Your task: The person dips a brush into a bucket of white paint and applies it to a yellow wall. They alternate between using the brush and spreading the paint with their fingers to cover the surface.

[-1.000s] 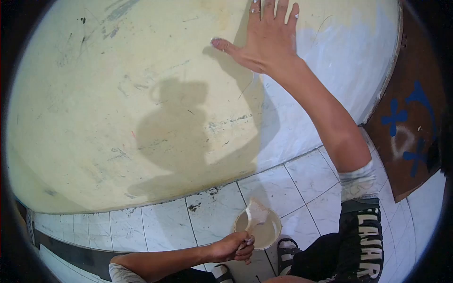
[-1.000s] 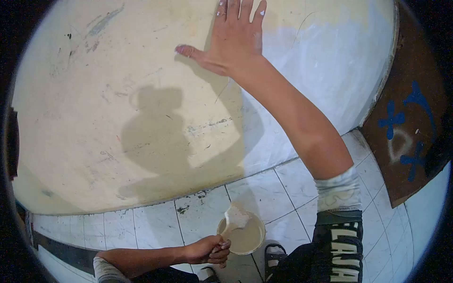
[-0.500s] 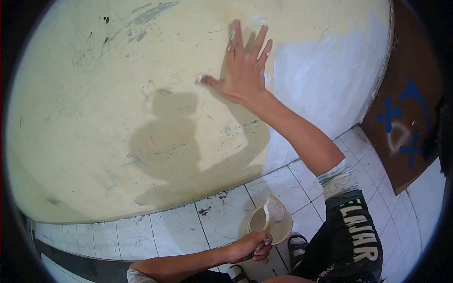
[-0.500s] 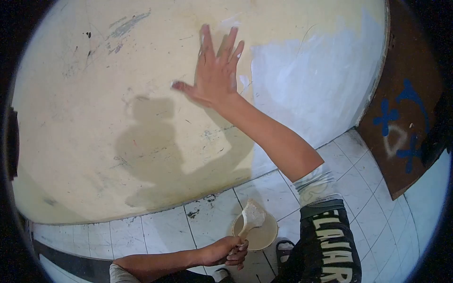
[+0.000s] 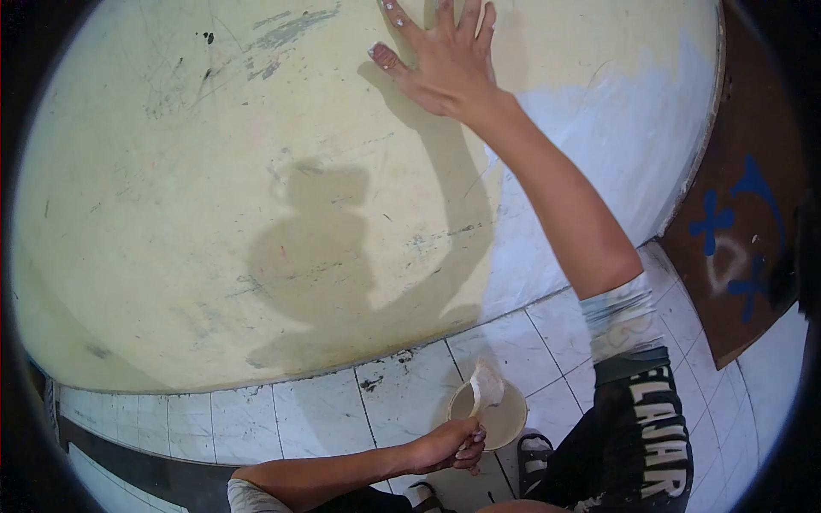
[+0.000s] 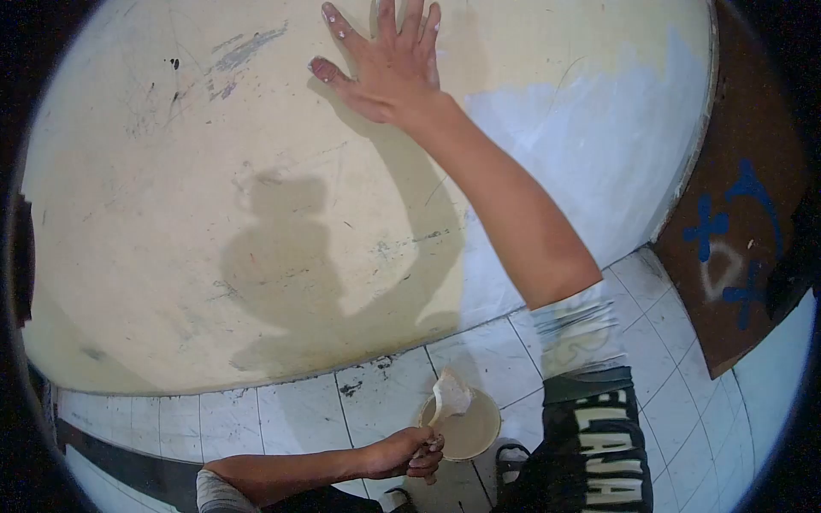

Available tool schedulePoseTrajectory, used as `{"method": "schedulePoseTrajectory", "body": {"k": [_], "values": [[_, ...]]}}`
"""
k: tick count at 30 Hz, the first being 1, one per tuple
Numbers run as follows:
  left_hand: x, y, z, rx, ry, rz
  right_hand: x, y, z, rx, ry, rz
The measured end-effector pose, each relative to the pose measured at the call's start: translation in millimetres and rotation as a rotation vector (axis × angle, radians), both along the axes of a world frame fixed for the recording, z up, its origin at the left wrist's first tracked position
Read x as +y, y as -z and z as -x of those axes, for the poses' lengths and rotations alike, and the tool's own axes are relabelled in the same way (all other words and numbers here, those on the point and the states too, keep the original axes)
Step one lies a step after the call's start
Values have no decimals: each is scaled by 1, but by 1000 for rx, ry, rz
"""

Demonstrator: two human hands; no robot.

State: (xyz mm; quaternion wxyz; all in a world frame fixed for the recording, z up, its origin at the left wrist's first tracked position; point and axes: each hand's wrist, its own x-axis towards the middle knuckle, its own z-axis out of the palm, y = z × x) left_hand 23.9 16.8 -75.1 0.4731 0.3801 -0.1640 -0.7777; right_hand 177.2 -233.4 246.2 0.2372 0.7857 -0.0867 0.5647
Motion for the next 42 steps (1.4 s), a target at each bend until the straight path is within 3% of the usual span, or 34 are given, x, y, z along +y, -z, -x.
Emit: {"method": "schedulePoseTrajectory", "body": {"k": [3,5,12,15,17,21,23,33,35,36,38,39,41,42], "values": [[0,0,-1,-3,-16,25,16,26,3,-226,-10,49],[0,2,-3,-10,-18,52,0,53,-5,18,-231,-121],[4,6,1,-12,-22,60,18,83,42,243,-168,-30],[7,-4,6,-28,-24,69,39,75,61,463,-217,-73],[6,-4,6,-29,-21,74,59,51,74,773,-204,-408],[7,-2,7,-23,-30,61,44,52,42,698,-309,-246],[8,-6,6,-29,-34,51,49,44,42,995,-376,-631],[10,-13,4,-51,-50,78,53,101,38,982,-663,-959],[12,-13,6,-52,-44,80,34,118,37,1098,-953,-1172],[13,-13,6,-55,-40,81,25,122,40,1099,-955,-1169],[14,-13,7,-39,-28,65,4,127,49,1086,-1644,-1732],[13,-13,7,-21,-12,47,-4,127,51,1089,-1640,-1728],[12,-13,7,-30,-19,55,-18,126,54,1013,-1958,-1867],[12,-13,7,-41,-28,59,-18,124,54,1038,-2000,-1851]]}}
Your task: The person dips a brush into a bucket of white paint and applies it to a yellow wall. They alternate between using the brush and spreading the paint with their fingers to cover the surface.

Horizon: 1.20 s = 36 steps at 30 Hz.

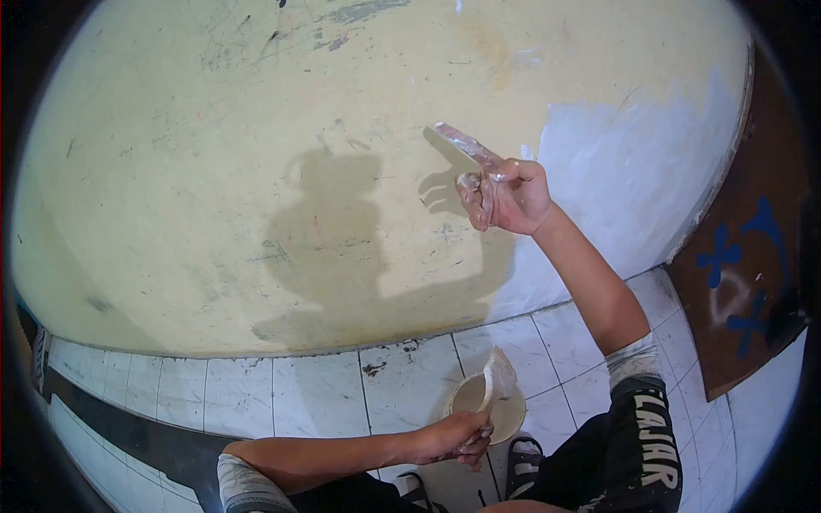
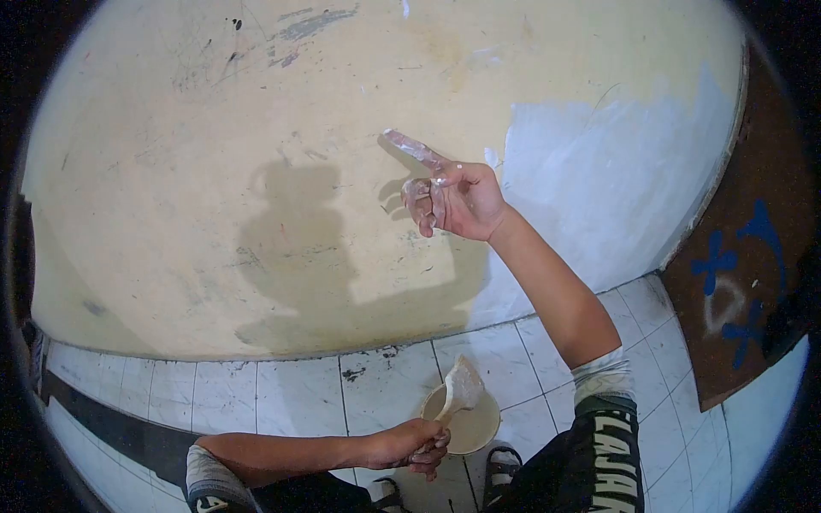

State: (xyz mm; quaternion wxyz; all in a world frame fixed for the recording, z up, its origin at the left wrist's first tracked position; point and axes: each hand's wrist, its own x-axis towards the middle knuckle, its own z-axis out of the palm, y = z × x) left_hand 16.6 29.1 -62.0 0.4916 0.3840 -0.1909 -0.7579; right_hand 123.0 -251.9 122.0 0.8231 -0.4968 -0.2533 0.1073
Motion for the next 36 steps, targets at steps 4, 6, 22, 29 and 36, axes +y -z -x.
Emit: {"method": "schedulePoseTrajectory", "body": {"k": [4,6,22,29,36], "values": [[-2,2,-1,-11,0,16,13,-8,6,97,162,68],[-4,2,0,-10,7,-13,23,-15,8,-5,267,405],[-6,4,-5,7,18,2,91,25,-26,-391,1149,2301],[1,4,-2,-3,25,51,39,28,0,-617,1201,1891],[-4,11,-2,-7,37,39,11,23,10,-91,765,1092]]}}
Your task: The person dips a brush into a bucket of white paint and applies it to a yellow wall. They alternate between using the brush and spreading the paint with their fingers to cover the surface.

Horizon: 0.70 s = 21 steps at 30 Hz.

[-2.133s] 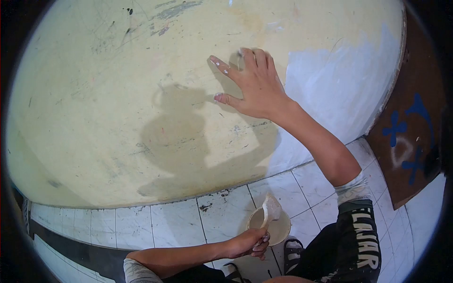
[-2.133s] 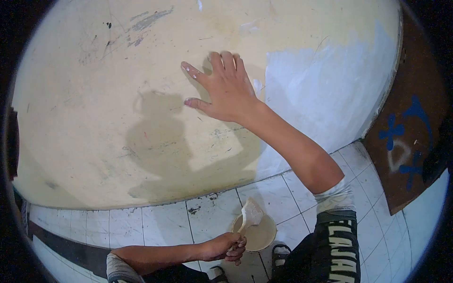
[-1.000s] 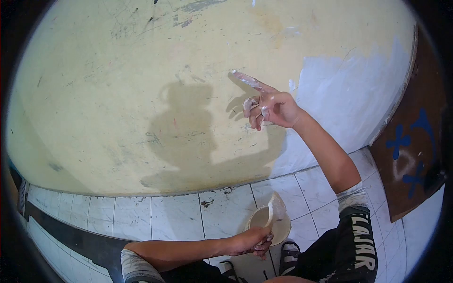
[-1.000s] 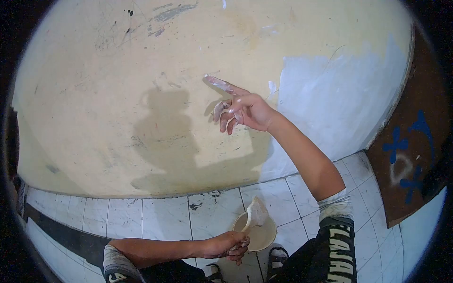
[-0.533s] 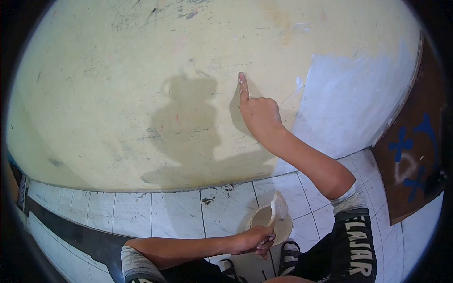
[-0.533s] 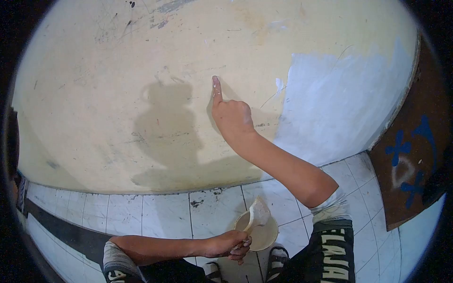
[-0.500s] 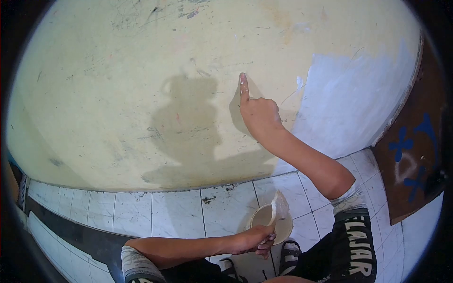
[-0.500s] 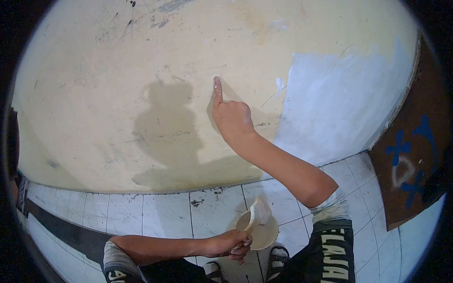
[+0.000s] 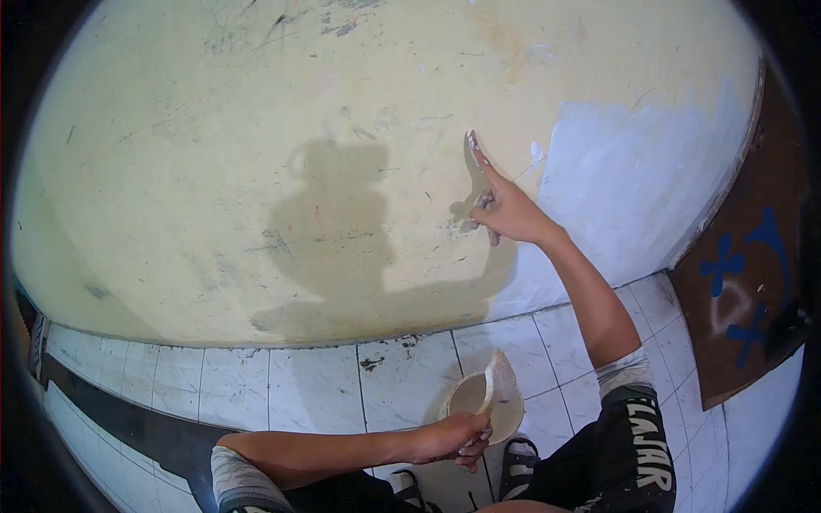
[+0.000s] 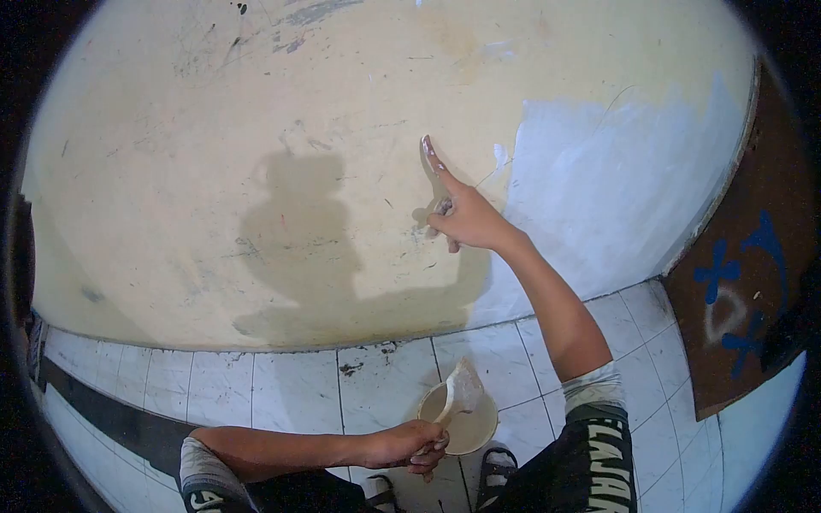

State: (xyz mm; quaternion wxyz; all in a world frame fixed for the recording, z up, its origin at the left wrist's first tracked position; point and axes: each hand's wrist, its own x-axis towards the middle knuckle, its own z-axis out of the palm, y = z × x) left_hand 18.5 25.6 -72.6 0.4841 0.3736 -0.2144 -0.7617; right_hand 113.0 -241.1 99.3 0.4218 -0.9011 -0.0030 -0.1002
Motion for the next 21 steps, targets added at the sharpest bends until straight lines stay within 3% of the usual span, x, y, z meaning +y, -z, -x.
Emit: {"method": "schedulePoseTrajectory", "body": {"k": [21], "values": [[-9,-3,6,-48,-38,-55,-17,76,-37,-56,-183,-306]]}}
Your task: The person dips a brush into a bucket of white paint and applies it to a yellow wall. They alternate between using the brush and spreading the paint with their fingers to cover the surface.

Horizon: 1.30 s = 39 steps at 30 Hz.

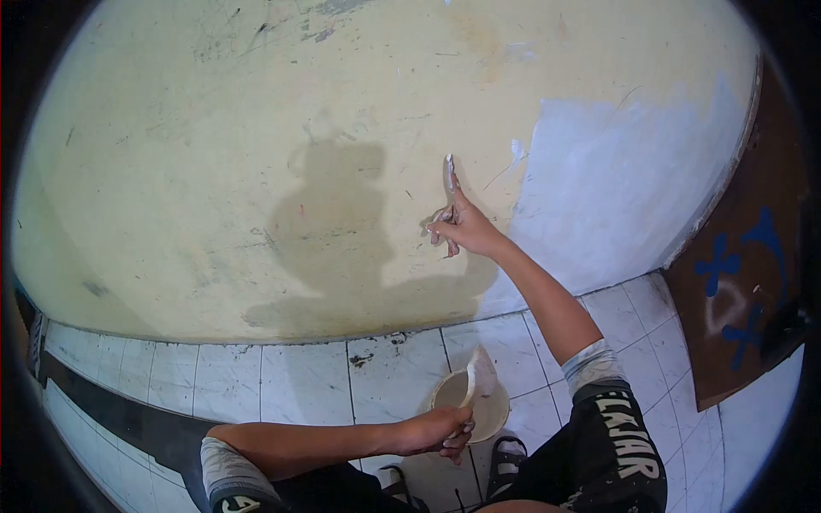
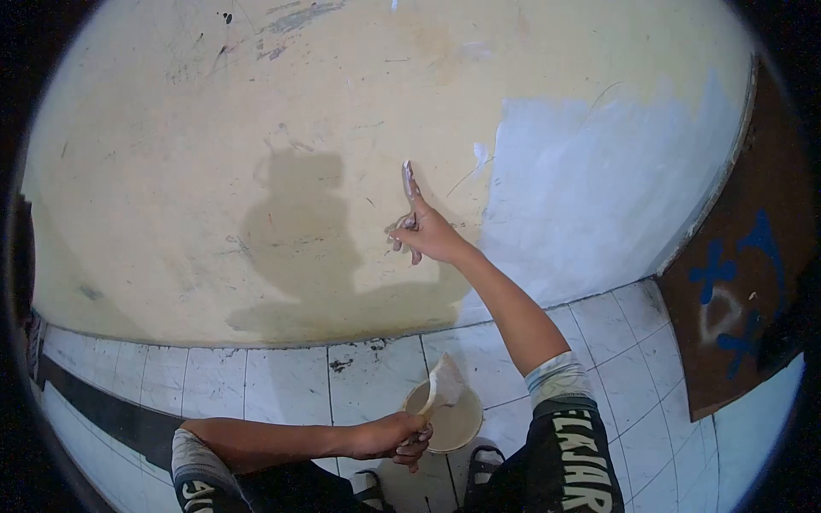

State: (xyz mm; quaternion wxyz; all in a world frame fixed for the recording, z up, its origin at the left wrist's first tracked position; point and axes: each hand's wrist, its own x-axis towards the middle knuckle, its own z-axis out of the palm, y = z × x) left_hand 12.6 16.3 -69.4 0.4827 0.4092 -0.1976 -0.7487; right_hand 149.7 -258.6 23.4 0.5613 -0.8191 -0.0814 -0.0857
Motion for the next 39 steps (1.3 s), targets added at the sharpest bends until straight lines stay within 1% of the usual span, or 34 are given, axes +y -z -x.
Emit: {"method": "schedulePoseTrajectory", "body": {"k": [4,6,7,9,10,12,13,15,16,18,19,21,24,27,31,33,34,36,39], "values": [[3,-4,2,10,6,-2,-5,12,10,67,7,54],[4,-4,4,-10,8,12,-12,13,27,104,-54,124],[5,-5,5,-7,11,7,-19,10,36,107,-52,118],[6,-6,7,-38,11,-5,-31,3,57,304,-304,-352],[6,-6,7,-36,14,-7,-32,-4,68,306,-300,-354],[6,-6,7,-56,29,-3,-30,-17,92,285,-449,-941],[6,-6,7,-55,35,-5,-27,-20,99,283,-444,-945],[4,-7,5,-60,22,-13,-20,-22,109,279,-378,-1047],[3,-4,4,-60,25,-16,-17,-19,112,278,-376,-1050],[0,1,3,-55,33,-30,-10,-12,114,212,-217,-836],[0,1,3,-50,36,-37,-9,-9,114,215,-214,-844],[-1,-2,2,-67,23,-16,-7,-4,113,218,-119,-689],[-3,0,1,-59,29,-27,-11,7,110,234,-101,-652],[-4,-3,-1,-91,25,-47,-8,6,113,254,-63,-638],[-6,0,-4,-62,29,-51,-10,6,116,276,-53,-633],[-6,-1,-4,-67,18,-43,-12,10,120,200,-125,-544],[-6,-2,-5,-63,20,-47,-14,12,120,203,-123,-549],[-6,-4,-4,-78,21,-36,-19,14,119,148,-113,-326],[-7,-4,-4,-89,16,-56,-16,15,121,149,-70,-380]]}}
